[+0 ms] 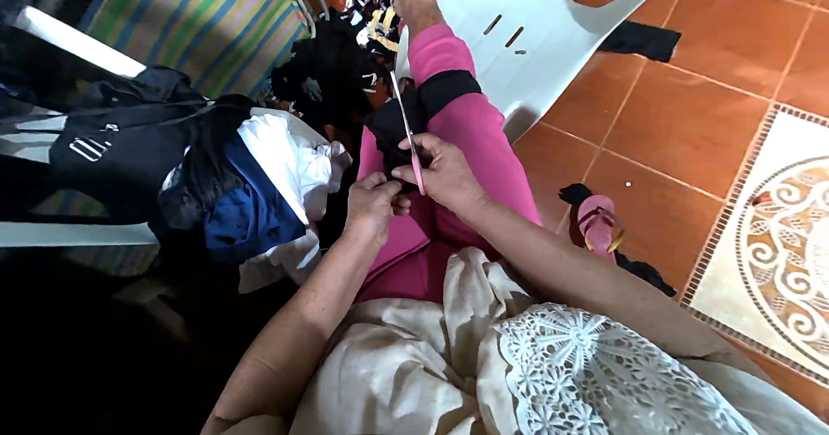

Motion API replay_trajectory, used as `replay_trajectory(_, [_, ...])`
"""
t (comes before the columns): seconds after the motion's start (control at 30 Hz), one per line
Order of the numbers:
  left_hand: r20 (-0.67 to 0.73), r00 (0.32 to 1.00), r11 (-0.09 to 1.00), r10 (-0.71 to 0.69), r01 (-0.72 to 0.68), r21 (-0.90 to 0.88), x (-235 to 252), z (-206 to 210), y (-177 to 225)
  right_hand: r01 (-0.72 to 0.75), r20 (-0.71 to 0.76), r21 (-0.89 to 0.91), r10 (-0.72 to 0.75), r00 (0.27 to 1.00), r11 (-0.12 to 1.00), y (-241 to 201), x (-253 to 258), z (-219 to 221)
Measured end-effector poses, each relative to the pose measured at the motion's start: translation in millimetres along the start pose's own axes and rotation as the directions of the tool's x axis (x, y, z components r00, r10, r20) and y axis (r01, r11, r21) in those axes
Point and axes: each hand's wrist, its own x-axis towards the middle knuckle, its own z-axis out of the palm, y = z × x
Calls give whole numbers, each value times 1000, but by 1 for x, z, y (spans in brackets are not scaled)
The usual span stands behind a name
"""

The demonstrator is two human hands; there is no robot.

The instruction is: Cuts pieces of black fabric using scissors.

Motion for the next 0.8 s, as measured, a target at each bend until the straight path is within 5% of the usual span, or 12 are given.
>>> replay_trajectory(0.37, [-102,995,997,-22,14,-75,-10,4,-7,-77,-12,30,78,997,997,8,-15,11])
replay_trajectory(0.53, [-110,985,990,136,-141,-32,-9,5,-14,-91,-55,101,96,994,991,15,-14,13])
replay_trajectory(0.67, [-49,957,916,287,-259,305,-7,1,-19,-31,-90,-25,29,996,999,15,-14,14])
replay_trajectory(0.8, [87,888,524,451,-343,780,-10,-7,-11,-57,-23,-113,55,998,992,7,-11,2])
